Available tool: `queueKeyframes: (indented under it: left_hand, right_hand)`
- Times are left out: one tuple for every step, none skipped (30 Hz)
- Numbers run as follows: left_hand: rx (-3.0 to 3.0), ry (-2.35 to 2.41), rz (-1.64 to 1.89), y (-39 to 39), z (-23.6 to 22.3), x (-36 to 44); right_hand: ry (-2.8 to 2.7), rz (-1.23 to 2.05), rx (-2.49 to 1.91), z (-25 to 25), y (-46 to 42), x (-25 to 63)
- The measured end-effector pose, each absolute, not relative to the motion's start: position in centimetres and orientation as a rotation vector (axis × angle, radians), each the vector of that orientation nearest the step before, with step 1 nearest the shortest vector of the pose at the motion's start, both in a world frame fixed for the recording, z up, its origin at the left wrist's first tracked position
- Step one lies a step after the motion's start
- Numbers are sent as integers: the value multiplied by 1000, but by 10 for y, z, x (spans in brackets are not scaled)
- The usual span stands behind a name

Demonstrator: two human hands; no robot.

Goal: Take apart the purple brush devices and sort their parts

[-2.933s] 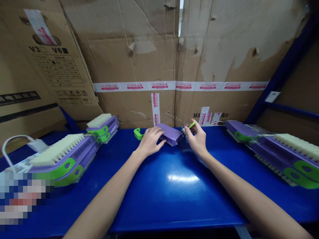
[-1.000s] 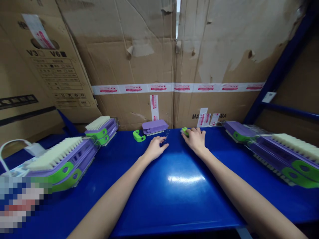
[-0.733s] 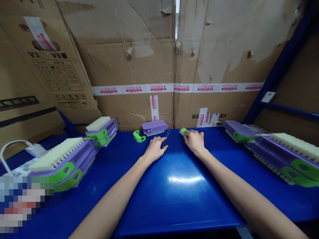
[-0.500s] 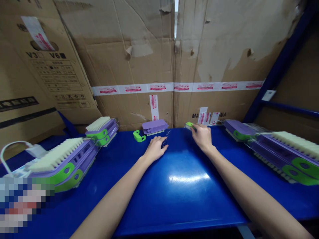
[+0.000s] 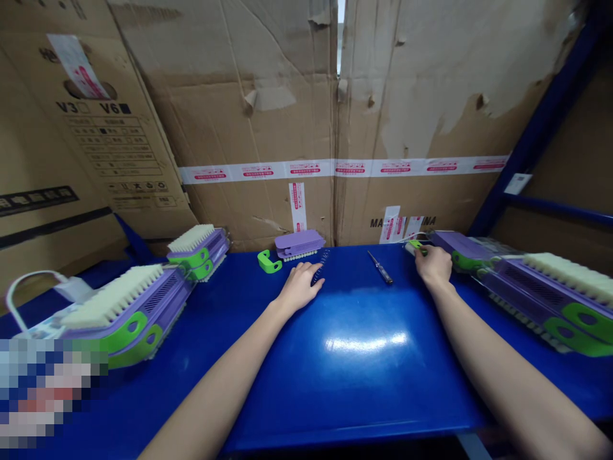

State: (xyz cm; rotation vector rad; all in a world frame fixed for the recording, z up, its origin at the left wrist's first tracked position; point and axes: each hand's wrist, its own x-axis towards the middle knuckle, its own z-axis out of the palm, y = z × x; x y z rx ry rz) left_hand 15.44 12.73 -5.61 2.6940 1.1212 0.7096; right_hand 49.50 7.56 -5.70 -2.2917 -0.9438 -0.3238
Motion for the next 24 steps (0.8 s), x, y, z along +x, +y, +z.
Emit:
queueKeyframes:
  left_hand:
    - [2691, 1117, 718, 128, -57, 154]
    - [2686, 1112, 727, 128, -57, 154]
    - [2683, 1108, 734, 128, -57, 154]
    - [2681, 1106, 738, 128, -58, 154]
    - [2681, 1107, 739, 128, -58, 154]
    - [2684, 1108, 737, 128, -58, 154]
    - [2688, 1111, 734, 128, -58, 154]
    - [2691, 1113, 730, 128, -58, 154]
    - [2694, 1116, 725, 128, -57, 154]
    - [2695, 1117, 720, 128, -57, 154]
    - [2696, 1118, 718, 128, -57, 154]
    - [2696, 1117, 718, 128, -57, 154]
    - [2697, 1117, 721, 128, -57, 155]
    - [2698, 1118, 726, 128, -57, 155]
    - [2699, 1121, 731, 128, -57, 155]
    - [2701, 1123, 734, 128, -57, 155]
    - [2703, 1125, 735, 128, -57, 155]
    - [2705, 1124, 732, 128, -58, 155]
    - [2705, 1123, 731, 128, -58, 154]
    - [2704, 1119, 730, 128, -58, 154]
    - [2702, 1116, 730, 128, -58, 154]
    - [2700, 1113, 732, 128, -58, 154]
    - [2699, 1112, 733, 128, -58, 154]
    - [2700, 1114, 731, 128, -58, 154]
  right_hand:
    - [-907, -310, -2285, -57, 75, 498]
    - [-865, -292, -2283, -57, 75, 500]
    - [-822, -273, -2280, -57, 74, 502]
    - [-787, -257, -2277, -57, 73, 504]
    - [-765, -249, -2270, -57, 72, 506]
    - [-757, -250, -2262, -57, 72, 507]
    - [-761, -256, -2255, -58, 71, 508]
    - [-772, -263, -2250, -58, 70, 509]
    - [-785, -268, -2251, -58, 70, 509]
    - [-800, -272, -2258, -58, 70, 509]
    - [-821, -283, -2273, -59, 70, 509]
    - [-850, -299, -2294, -59, 70, 509]
    - [-884, -319, -2316, -59, 70, 509]
    - [-919, -341, -2335, -58, 70, 509]
    - [-950, -358, -2346, -58, 71, 508]
    - [-981, -378, -2354, -57, 71, 508]
    - [-1015, -406, -2363, -57, 71, 507]
    - [-1057, -443, -2380, -57, 72, 506]
    - [-1110, -488, -2405, -56, 72, 504]
    - [-1162, -533, -2432, -56, 73, 502]
    - [-1207, -570, -2457, -56, 74, 501]
    - [-1237, -595, -2475, -56, 74, 499]
    - [-1253, -610, -2477, -56, 75, 498]
    - [-1266, -626, -2463, -57, 75, 496]
